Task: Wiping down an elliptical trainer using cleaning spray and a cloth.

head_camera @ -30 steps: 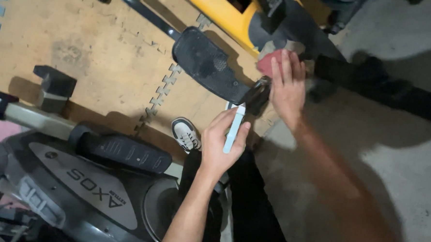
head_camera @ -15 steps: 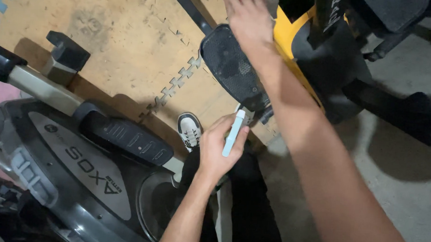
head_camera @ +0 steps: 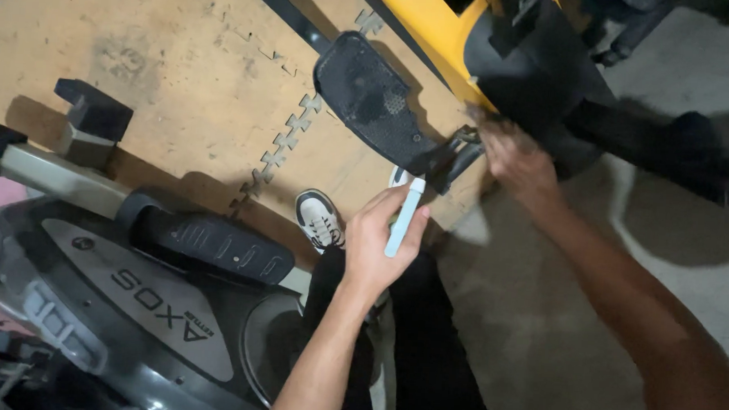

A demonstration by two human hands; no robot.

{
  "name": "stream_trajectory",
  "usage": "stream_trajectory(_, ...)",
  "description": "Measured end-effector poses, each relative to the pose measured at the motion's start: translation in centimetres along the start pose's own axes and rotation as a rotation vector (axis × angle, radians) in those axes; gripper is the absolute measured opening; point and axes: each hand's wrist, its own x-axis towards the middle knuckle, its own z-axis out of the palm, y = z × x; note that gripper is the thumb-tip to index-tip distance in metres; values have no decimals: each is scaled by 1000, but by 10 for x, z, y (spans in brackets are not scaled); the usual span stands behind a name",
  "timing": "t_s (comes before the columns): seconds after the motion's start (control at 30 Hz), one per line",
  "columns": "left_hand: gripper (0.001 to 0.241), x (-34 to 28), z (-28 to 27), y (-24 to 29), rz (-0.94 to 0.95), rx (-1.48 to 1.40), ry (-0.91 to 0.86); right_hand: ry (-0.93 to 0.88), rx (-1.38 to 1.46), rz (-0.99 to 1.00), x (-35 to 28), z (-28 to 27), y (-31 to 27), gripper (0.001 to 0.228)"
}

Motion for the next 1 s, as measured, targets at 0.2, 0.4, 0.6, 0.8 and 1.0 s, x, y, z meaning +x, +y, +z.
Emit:
stream_trajectory(0.2, 31, -11, 21, 0, 56, 37, -91, 209, 568, 325, 60, -58, 41, 61)
stream_trajectory(0.4, 31, -13, 45, 12, 51, 128, -168, 201, 694, 624, 2, -52, 9, 69)
stream_trajectory(0.6, 32, -23, 84, 29, 73, 103, -285, 219, 908, 998, -100, -37, -30, 72)
stream_trajectory(0.8, 28, -38, 106, 25, 203, 120, -306, 480, 1032, 1234, -145, -3, -66, 56)
stream_trajectory(1.0, 27, -48, 107, 8, 174, 172, -308, 471, 981, 1644, -23, -32, -30, 37)
